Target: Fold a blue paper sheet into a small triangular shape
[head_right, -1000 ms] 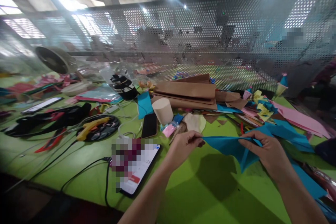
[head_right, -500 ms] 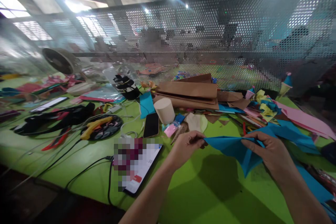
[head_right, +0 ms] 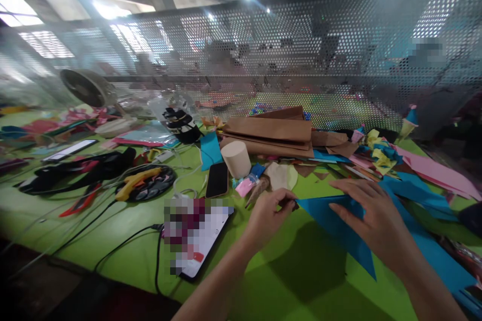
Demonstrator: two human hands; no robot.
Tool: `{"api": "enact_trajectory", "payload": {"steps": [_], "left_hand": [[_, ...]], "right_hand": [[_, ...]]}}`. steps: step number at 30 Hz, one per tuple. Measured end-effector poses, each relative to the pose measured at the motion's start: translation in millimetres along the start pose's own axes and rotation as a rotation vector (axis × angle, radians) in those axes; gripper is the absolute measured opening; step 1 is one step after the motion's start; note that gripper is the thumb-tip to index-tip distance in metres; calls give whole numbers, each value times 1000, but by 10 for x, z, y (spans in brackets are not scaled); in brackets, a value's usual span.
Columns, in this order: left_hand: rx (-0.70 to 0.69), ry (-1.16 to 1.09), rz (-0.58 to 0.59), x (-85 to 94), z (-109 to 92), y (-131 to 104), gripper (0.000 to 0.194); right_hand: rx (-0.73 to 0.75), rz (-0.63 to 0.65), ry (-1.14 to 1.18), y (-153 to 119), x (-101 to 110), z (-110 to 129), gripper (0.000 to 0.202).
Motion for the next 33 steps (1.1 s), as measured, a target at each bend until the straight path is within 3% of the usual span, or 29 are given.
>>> {"api": "enact_trajectory", "payload": {"steps": [6, 12, 17, 27, 33], "left_hand": [[-83, 60, -1, -27, -30, -20, 17], [-60, 50, -28, -18, -24, -11, 14], [-6, -53, -24, -27, -27, -15, 14], [122, -298, 18, -52, -15, -18, 12], [116, -345, 56, -38, -23, -12, 11]], "right_hand": [[104, 150, 47, 223, -204, 445, 25], [107, 233, 83, 339, -355, 502, 27], [90, 226, 98, 332, -364, 492, 27], [207, 122, 54, 304, -356, 554, 18], [282, 71, 8, 292, -358, 552, 20]]}}
Point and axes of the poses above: each hand's wrist, its own y-axis towards the middle knuckle, its own x-axis out of the back of the hand, z = x × y, the point moved 1 cm from there along y, towards the middle knuckle, and after that the axes turned 10 degrees about -z, right-handed, at the moved point
